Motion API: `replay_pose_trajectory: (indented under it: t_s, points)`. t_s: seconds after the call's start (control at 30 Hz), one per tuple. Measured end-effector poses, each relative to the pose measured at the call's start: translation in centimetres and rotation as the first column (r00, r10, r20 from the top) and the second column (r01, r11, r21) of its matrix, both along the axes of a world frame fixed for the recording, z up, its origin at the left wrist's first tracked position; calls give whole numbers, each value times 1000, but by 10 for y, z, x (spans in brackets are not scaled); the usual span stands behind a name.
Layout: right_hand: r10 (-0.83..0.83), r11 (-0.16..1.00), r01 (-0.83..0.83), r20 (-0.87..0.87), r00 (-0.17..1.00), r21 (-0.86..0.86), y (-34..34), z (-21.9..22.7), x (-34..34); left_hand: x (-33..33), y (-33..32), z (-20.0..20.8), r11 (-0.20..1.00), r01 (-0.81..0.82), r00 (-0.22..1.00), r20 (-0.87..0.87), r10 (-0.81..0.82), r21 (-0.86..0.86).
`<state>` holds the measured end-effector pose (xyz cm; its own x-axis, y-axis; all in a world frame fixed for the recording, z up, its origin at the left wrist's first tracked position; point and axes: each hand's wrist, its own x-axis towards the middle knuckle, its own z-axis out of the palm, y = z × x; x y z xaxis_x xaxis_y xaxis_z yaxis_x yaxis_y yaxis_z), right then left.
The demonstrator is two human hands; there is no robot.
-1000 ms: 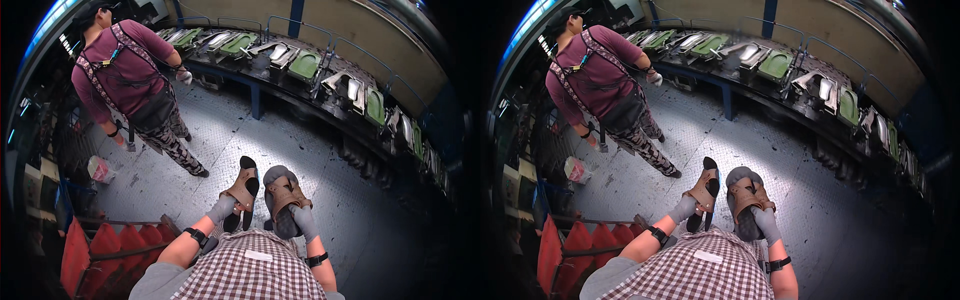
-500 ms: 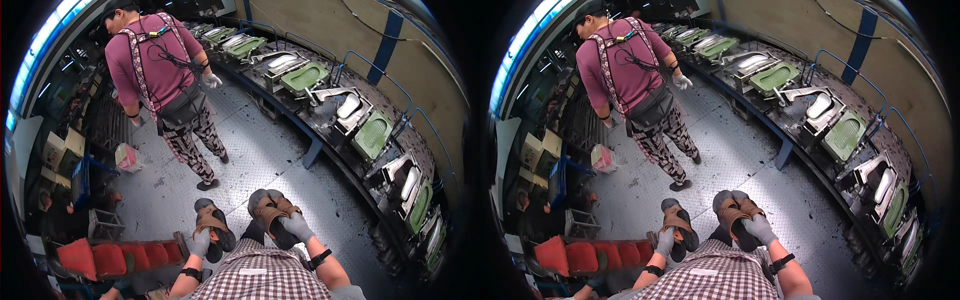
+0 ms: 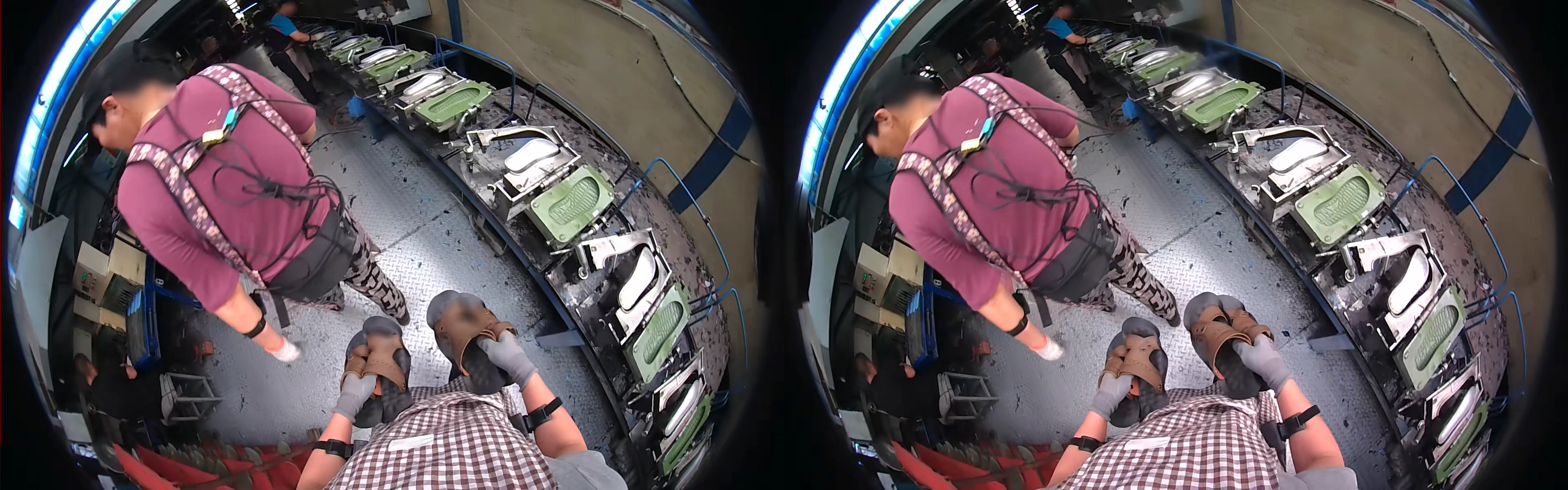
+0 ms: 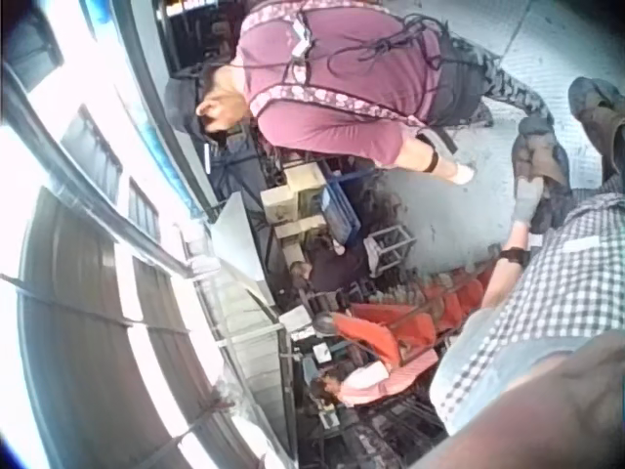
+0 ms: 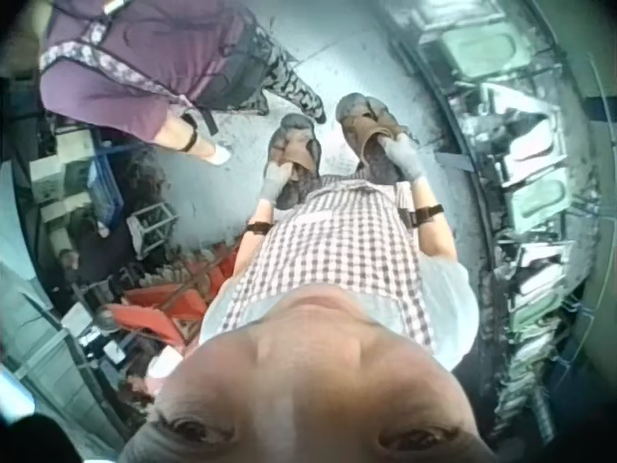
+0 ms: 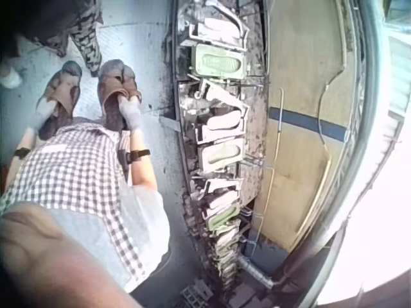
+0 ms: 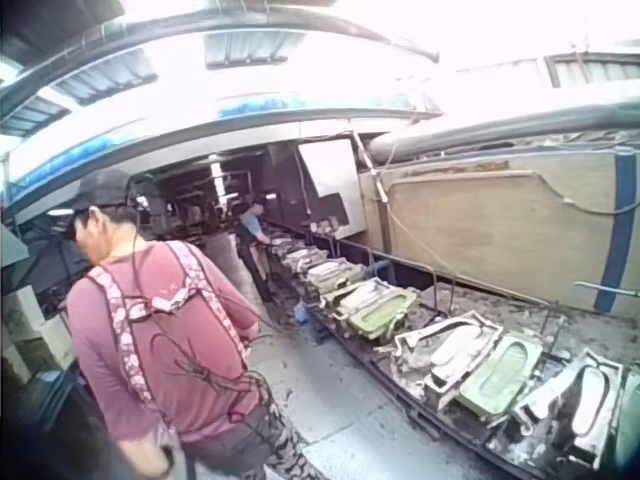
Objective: Operating machinery and organizing components in a shoe manufacturing factory.
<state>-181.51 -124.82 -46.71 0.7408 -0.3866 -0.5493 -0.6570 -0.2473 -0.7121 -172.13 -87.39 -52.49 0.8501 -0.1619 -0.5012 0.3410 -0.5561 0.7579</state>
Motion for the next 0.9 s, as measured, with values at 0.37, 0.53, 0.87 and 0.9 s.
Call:
replay_pose_trajectory:
  t_s: [0.37,0.53,0.87,0.9]
  points:
    - [366,929,-362,-50,929,83,-118,-11,310,206,-88,-10,960,-281,945,-175,277,1]
    - [348,924,-326,-89,933,199,-159,-9,401,289,-129,-3,973,-230,968,-108,226,-28]
    - [147,774,-187,114,982,605,-195,-28,526,500,-176,-36,993,-114,984,-142,108,-37]
    - [120,752,-175,129,984,636,-194,-22,549,527,-177,-46,993,-104,986,-136,97,-48]
